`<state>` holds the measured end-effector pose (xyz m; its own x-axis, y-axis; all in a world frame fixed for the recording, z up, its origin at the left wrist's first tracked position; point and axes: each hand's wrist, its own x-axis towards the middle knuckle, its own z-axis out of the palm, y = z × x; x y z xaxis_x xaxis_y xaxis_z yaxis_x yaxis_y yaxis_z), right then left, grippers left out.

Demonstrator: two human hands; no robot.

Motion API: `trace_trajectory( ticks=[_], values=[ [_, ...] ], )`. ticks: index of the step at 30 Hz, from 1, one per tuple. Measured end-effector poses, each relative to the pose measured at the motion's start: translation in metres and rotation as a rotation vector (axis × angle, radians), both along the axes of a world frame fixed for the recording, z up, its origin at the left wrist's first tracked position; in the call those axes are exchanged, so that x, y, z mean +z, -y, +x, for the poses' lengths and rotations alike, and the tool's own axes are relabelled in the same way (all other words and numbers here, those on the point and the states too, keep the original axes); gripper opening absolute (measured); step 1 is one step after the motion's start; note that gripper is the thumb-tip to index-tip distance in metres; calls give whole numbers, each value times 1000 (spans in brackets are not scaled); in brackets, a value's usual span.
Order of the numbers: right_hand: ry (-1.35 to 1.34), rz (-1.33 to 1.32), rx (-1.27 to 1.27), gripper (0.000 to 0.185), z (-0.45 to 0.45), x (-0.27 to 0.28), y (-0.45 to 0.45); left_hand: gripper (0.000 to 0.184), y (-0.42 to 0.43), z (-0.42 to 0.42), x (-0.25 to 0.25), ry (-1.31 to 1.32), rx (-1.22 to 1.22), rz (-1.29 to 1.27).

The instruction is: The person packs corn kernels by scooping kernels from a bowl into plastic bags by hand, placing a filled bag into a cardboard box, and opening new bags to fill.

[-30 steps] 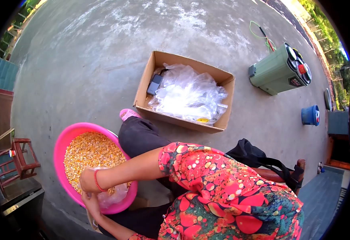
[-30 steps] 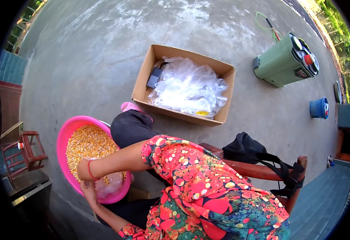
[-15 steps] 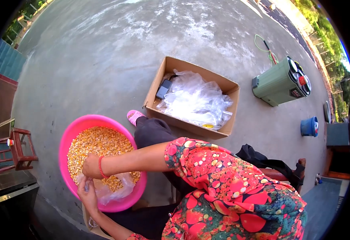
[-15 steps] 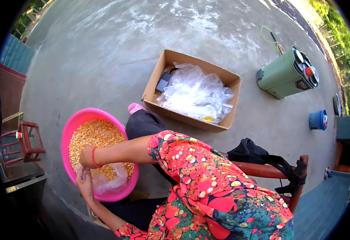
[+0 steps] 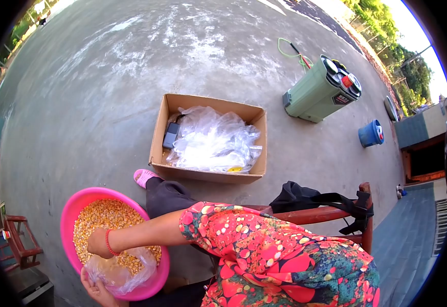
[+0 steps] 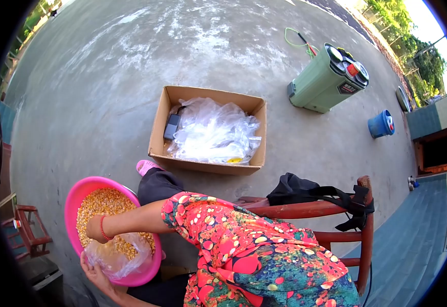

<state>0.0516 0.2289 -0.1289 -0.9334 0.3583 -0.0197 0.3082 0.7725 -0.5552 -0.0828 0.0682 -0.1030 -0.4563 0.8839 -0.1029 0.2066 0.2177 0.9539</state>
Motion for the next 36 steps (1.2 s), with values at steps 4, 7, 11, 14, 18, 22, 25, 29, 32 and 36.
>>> trace_trajectory(
  ticks=[4, 7, 11, 14, 18, 22, 25, 29, 32, 36],
  values=[
    [-41, 26, 19, 17, -12, -6, -4, 44, -5, -18, -20, 65, -32, 33],
    [-13, 37, 44, 18, -12, -7, -6, 34, -15, 5, -11, 182, 29, -19],
    [-174, -65, -97, 17, -12, -13, -3, 38, -25, 26, -6, -148, -20, -53],
    [-320, -125, -163, 16, -1, -2, -3, 36, -25, 34, -13, -389, 6, -87],
    [-314, -138, -140, 15, 4, 5, -4, 24, -20, 23, -15, -395, 23, -132],
    [-326, -200, -136, 18, 4, 1, -5, 12, -20, 28, -2, -399, 50, -178],
    [-335, -201, -125, 18, 5, 0, -10, 9, -20, 28, -7, -451, 105, -89],
    [-371, -203, -104, 18, 10, 0, -15, 13, -15, 23, -4, -453, 76, -219],
    [-353, -180, -91, 17, 12, 3, -16, 18, -12, 22, -14, -206, 133, -233],
    [-339, -183, -98, 20, 13, 6, -19, 20, -22, 29, -11, -53, 88, -96]
  ],
)
